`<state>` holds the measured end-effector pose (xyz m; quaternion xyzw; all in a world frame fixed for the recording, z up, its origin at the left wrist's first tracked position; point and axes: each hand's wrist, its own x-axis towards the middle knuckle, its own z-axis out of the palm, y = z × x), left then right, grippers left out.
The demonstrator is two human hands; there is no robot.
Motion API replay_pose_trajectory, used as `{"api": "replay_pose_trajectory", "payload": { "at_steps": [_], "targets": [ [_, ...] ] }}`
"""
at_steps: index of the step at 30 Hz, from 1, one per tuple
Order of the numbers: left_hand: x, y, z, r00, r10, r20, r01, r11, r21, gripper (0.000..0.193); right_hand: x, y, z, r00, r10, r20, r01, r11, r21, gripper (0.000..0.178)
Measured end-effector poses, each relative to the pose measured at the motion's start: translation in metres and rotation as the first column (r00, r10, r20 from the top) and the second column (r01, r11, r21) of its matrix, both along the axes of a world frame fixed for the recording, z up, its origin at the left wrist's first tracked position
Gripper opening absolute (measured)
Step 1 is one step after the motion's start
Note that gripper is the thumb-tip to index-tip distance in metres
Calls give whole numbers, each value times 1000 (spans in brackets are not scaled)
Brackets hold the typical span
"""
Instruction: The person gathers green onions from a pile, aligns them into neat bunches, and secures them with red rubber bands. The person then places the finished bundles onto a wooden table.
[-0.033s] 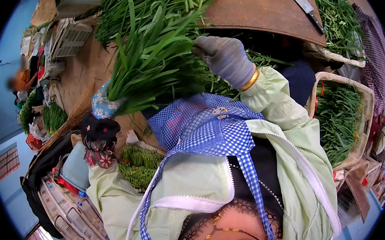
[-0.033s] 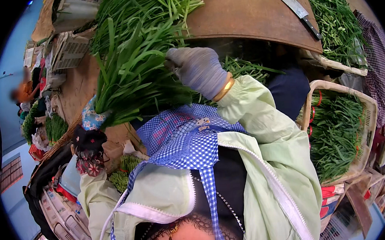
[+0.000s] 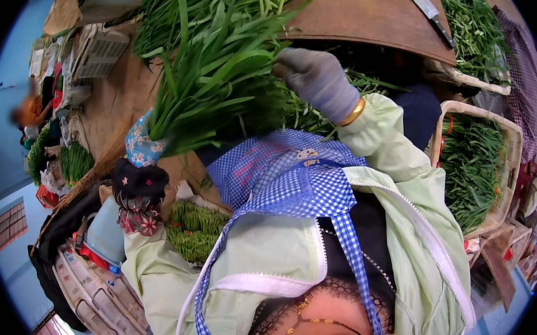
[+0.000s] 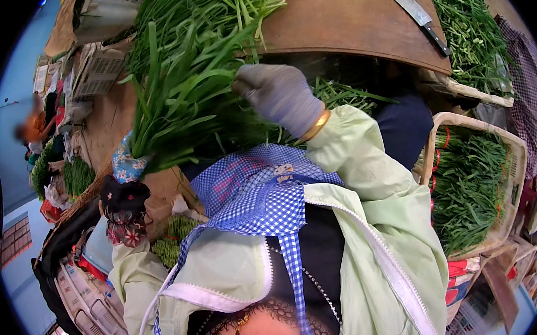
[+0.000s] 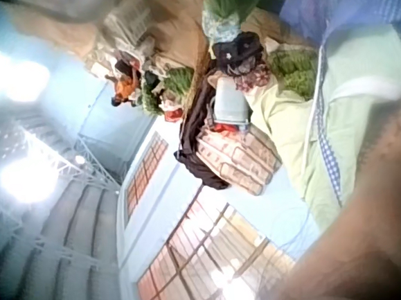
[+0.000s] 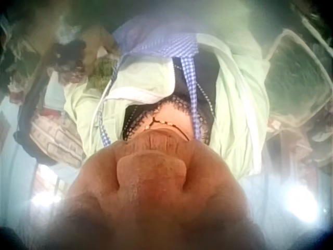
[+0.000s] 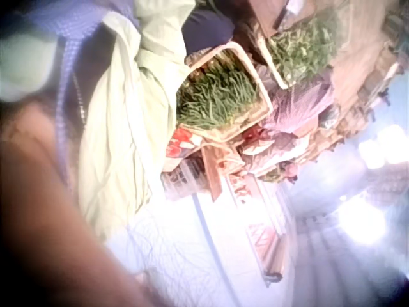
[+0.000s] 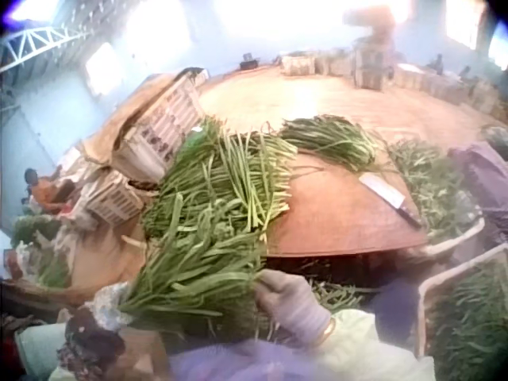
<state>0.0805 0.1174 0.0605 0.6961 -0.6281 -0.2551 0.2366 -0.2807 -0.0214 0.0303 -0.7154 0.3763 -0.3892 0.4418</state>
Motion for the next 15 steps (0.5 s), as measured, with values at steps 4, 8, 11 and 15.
{"api": "replay_pose_trajectory", "payload": {
  "at_steps": [4,8,11,15],
  "targets": [
    [-47,-9,25,856,-58,514,205,950,-235,64,-43,-4,-14,902,-192,386,-164,676,718,18],
    [-48,10,-19,631,-78,772,292,945,-144,68,-97,4,-62,936,-314,157,73,613,787,18],
    [-54,24,-37,537,-98,838,355,927,-119,69,-124,9,-90,969,-178,-171,247,690,680,15],
    [-60,31,-52,465,-231,855,476,879,-21,62,-121,11,-83,955,-237,-177,293,837,463,13]
  ]
}}
